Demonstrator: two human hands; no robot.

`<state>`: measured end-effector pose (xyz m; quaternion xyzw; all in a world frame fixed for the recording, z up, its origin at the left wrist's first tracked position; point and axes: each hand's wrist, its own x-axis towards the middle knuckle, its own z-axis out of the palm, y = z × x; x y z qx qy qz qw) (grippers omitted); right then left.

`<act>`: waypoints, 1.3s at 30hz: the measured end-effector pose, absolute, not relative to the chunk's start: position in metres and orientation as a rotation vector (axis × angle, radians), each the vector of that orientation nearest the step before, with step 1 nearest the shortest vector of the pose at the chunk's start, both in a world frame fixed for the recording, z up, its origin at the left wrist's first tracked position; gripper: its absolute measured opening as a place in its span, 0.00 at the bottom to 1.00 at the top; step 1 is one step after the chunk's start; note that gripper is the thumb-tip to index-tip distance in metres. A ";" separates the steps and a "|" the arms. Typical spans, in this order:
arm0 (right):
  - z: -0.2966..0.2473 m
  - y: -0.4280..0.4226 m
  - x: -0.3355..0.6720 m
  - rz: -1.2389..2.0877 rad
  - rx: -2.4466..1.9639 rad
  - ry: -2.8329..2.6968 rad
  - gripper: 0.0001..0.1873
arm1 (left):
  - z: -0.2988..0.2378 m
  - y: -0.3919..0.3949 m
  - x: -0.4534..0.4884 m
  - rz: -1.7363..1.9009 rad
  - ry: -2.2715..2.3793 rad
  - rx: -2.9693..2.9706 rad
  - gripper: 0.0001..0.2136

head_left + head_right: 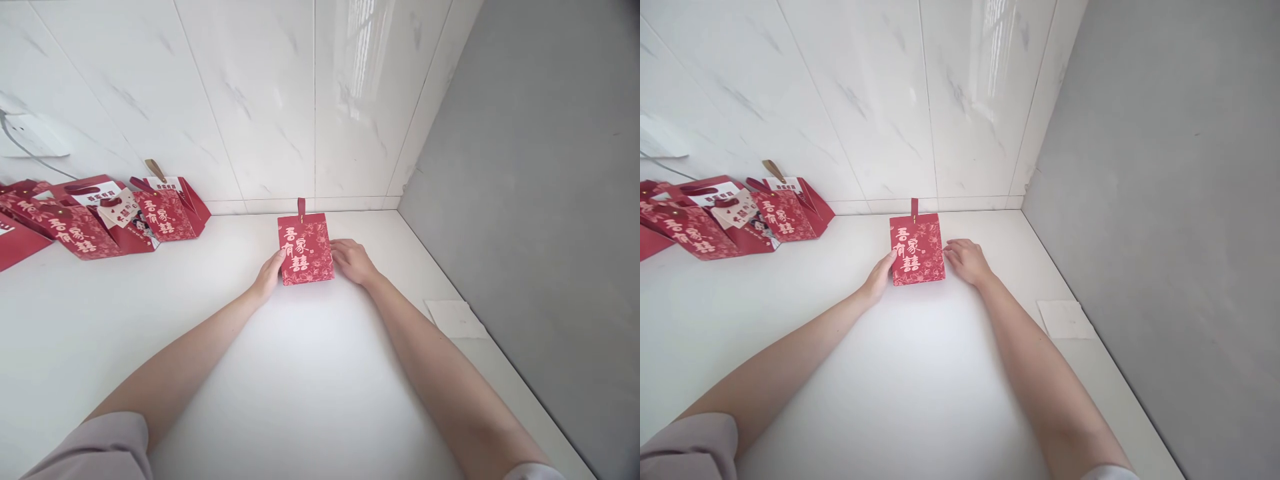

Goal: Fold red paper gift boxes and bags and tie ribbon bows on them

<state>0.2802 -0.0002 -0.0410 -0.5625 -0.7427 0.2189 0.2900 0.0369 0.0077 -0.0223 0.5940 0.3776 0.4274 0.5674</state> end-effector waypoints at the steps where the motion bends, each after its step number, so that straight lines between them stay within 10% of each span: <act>1: -0.043 0.000 0.281 0.571 -1.537 -1.998 0.25 | -0.023 0.008 0.037 1.006 0.888 1.385 0.28; 21: -0.059 0.012 0.310 0.416 -2.151 -1.644 0.41 | -0.026 0.008 0.036 0.951 0.876 1.367 0.28; 39: -0.033 -0.008 0.256 1.194 -1.051 -1.428 0.31 | -0.023 0.007 0.035 0.934 0.964 1.565 0.29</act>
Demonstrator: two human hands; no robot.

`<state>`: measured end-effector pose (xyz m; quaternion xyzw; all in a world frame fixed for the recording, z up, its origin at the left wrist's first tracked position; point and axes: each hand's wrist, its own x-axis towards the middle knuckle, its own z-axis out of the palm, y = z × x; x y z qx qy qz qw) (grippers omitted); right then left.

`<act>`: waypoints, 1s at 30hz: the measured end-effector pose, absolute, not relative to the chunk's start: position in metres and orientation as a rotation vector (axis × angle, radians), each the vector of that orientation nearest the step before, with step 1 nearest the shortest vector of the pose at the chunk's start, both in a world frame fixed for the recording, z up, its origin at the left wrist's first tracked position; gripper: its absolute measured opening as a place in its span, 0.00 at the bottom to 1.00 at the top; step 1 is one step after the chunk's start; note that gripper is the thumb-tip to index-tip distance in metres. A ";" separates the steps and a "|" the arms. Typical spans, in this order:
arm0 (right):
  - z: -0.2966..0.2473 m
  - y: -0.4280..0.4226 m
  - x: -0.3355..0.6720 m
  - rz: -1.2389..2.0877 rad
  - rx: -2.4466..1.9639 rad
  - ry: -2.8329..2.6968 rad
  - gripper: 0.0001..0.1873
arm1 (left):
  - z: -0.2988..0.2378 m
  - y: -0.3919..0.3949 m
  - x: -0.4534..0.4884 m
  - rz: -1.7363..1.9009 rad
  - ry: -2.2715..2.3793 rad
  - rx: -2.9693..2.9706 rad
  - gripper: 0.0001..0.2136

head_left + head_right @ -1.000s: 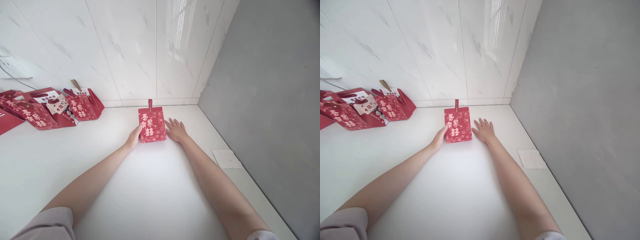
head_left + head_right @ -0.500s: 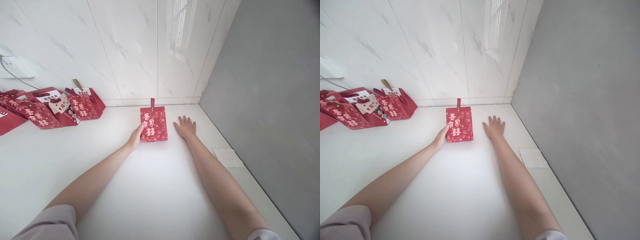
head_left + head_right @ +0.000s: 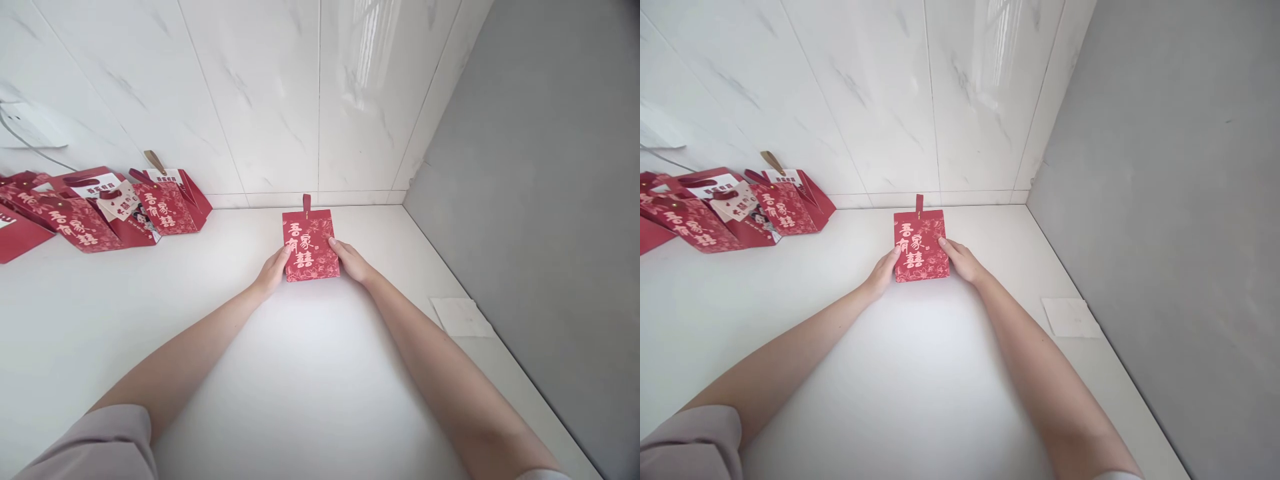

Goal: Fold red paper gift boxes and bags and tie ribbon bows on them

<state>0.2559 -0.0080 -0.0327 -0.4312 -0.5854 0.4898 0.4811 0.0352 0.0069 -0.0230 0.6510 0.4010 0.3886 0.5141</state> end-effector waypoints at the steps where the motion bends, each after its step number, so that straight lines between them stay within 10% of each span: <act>1: -0.033 -0.007 0.260 1.194 -1.063 -1.430 0.30 | -0.023 0.007 0.035 0.923 0.964 1.595 0.28; 30: -0.044 0.001 0.276 0.825 -1.334 -1.758 0.23 | -0.031 0.010 0.036 0.926 0.779 1.520 0.25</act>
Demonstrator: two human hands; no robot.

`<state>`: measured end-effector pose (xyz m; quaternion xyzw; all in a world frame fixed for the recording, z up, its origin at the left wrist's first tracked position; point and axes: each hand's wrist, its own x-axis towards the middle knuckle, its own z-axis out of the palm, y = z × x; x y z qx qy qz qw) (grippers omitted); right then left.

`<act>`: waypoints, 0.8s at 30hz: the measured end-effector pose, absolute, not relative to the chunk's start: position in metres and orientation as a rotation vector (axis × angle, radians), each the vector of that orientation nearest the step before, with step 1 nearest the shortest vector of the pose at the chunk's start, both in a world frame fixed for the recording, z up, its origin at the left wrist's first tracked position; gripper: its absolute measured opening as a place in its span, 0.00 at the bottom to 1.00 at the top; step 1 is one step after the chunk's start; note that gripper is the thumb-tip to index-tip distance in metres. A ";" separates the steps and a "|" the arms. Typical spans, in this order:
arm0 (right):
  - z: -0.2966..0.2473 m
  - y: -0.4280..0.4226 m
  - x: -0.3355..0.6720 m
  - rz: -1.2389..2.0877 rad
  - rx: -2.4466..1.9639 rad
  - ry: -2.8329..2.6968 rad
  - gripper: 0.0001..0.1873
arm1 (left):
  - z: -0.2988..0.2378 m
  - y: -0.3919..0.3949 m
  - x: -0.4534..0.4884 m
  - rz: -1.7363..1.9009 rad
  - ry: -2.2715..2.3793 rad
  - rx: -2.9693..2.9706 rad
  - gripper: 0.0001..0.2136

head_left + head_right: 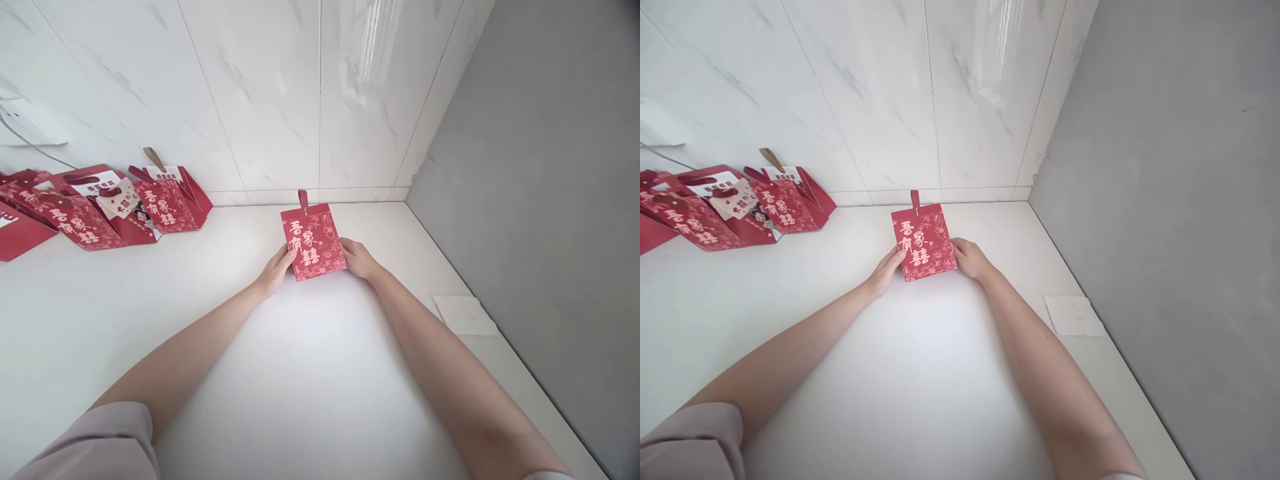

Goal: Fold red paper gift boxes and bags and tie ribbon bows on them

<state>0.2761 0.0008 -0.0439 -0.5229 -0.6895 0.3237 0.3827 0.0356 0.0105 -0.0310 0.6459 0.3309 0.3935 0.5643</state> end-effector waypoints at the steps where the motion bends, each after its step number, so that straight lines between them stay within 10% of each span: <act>1: -0.044 0.001 0.276 0.824 -1.334 -1.759 0.23 | -0.031 0.010 0.036 0.926 0.782 1.520 0.25; 24: -0.043 0.000 0.276 0.841 -1.305 -1.748 0.21 | -0.027 0.007 0.036 0.902 0.848 1.592 0.26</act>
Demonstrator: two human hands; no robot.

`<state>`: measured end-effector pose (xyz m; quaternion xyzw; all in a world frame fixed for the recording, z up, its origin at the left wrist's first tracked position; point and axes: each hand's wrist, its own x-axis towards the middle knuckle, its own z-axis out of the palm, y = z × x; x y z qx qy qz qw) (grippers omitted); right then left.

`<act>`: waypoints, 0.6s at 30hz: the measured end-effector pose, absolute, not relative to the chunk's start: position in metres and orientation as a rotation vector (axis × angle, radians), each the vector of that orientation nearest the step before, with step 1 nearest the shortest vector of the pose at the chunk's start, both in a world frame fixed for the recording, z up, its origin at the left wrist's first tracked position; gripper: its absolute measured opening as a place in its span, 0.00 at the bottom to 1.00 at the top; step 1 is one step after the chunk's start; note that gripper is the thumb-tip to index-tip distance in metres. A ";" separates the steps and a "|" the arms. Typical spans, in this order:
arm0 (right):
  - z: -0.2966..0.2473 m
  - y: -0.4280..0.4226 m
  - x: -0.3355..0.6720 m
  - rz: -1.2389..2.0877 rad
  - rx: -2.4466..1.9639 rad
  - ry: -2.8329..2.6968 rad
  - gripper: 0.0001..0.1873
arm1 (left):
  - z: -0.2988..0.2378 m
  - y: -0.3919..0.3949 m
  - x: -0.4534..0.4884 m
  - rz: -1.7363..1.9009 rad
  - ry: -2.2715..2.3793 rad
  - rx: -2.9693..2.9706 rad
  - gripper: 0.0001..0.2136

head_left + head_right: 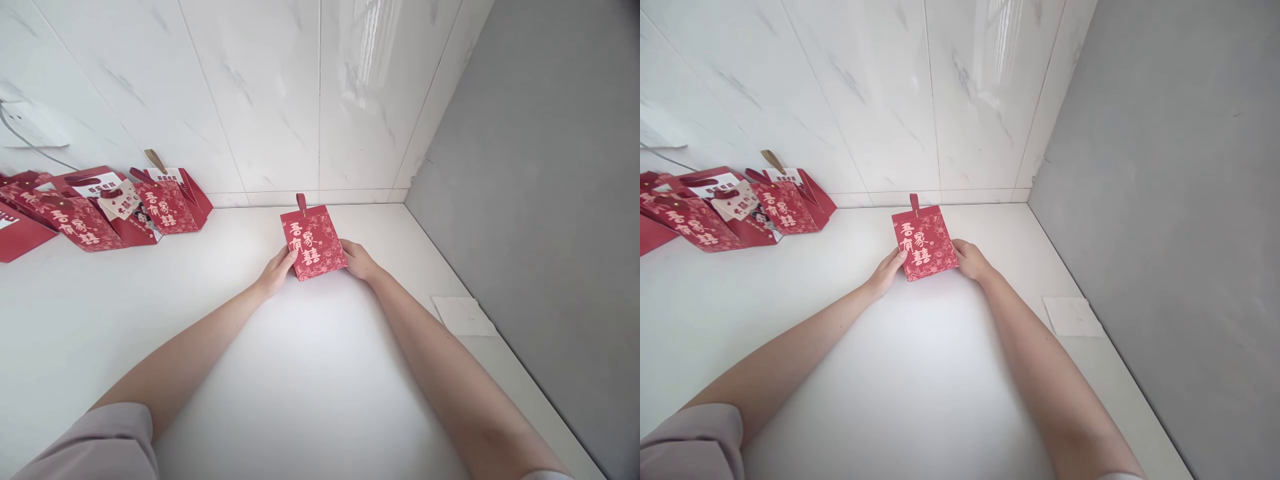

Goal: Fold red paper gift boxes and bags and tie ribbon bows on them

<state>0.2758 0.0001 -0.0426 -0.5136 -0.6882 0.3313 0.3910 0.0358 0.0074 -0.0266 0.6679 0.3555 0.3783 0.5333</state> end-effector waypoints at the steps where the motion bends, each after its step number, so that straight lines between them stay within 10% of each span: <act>1: -0.043 0.000 0.276 0.845 -1.303 -1.745 0.21 | -0.027 0.007 0.036 0.898 0.851 1.592 0.26; 18: -0.025 -0.009 0.234 0.773 -1.177 -1.367 0.23 | -0.024 0.000 0.035 0.990 0.756 1.828 0.32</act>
